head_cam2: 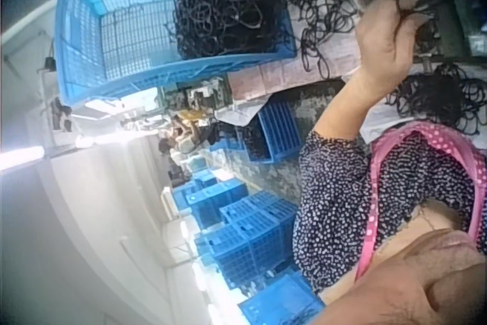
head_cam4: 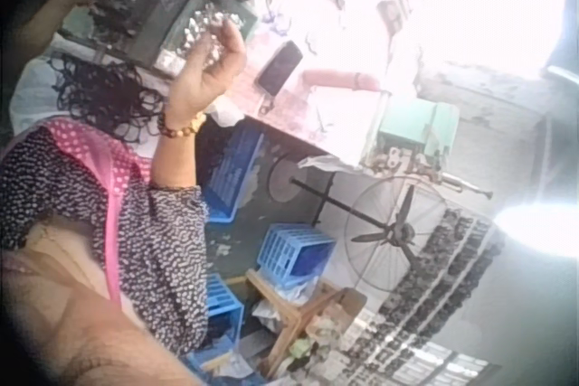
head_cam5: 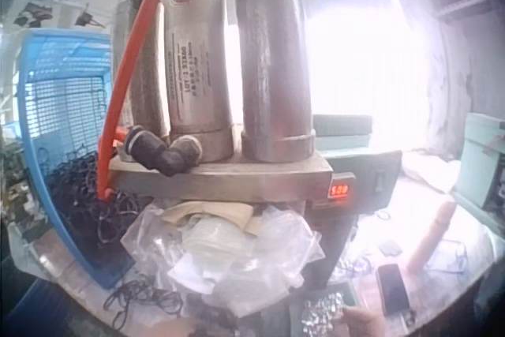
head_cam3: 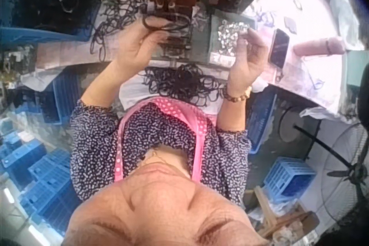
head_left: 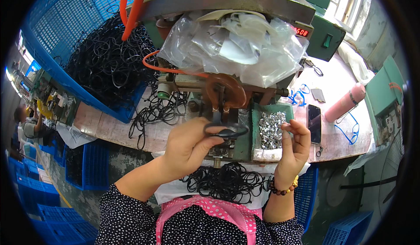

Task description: The person repeatedly picks black wires and small metal connectors, places them into a press machine, and removes the assembled units. The process is continuous and repetitive, with the person handling wires and connectors one at a time.

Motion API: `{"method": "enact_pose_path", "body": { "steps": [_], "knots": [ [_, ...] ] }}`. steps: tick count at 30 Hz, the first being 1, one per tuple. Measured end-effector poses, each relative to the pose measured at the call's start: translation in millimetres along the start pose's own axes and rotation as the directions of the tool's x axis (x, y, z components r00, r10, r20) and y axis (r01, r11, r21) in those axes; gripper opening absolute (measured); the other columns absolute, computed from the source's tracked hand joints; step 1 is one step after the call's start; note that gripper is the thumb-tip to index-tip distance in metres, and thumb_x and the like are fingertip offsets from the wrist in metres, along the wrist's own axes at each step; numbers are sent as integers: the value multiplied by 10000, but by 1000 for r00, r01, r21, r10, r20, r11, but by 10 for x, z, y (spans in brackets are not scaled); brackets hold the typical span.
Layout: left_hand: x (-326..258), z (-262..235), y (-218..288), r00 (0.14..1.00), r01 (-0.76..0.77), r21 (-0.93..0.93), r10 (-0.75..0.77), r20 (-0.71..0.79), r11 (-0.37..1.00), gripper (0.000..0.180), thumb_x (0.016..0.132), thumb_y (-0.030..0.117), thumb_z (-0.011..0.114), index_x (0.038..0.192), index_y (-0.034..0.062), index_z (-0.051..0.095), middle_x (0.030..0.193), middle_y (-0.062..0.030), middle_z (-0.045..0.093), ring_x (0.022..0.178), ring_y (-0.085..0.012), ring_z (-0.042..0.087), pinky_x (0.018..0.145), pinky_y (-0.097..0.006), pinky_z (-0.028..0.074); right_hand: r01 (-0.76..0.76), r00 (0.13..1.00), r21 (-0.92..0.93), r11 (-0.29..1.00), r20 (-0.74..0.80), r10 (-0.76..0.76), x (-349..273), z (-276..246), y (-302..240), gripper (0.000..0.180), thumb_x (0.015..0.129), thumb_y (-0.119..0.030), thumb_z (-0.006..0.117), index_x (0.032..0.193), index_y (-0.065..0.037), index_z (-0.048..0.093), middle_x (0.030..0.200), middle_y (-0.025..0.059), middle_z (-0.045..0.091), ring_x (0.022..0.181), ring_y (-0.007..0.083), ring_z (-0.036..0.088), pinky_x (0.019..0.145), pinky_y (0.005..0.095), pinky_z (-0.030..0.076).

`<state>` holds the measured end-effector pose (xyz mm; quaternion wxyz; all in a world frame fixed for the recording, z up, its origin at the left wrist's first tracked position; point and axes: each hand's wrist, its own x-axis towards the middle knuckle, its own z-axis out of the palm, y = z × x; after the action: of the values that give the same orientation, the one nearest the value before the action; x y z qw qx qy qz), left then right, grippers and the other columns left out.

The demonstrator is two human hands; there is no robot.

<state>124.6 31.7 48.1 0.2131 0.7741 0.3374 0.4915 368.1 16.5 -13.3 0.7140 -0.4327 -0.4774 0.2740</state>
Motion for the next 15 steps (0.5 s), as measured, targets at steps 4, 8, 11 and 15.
{"method": "enact_pose_path", "body": {
  "steps": [4,8,11,15],
  "knots": [
    [5,41,-99,993,-114,91,117,-23,989,190,833,73,734,994,-26,715,772,-142,587,667,-330,584,581,-395,442,255,956,-362,896,-44,-290,-38,-169,133,291,934,94,591,1218,27,589,1077,78,662,1053,163,610,1008,329,460],
    [-13,61,-141,990,-132,73,135,-36,989,199,816,90,758,975,-21,712,780,-142,594,669,-339,582,579,-405,442,30,993,-445,895,-91,-79,41,-343,422,218,942,55,601,1150,2,641,1048,76,677,996,171,624,959,322,479],
    [-33,81,-143,985,-156,82,161,-57,984,202,814,91,765,973,-11,694,788,-144,602,668,-342,578,583,-411,443,-167,985,-462,871,-41,167,-8,-418,529,203,924,-7,645,1126,-18,663,1068,102,680,1038,223,638,956,334,477],
    [-30,103,-141,971,-220,127,229,-62,967,218,820,101,770,983,2,664,797,-139,616,670,-338,579,598,-414,448,389,907,-817,425,420,-21,-99,-335,553,253,823,-153,747,1049,-76,664,1207,97,623,1312,346,465,1173,546,260]
  ]
}}
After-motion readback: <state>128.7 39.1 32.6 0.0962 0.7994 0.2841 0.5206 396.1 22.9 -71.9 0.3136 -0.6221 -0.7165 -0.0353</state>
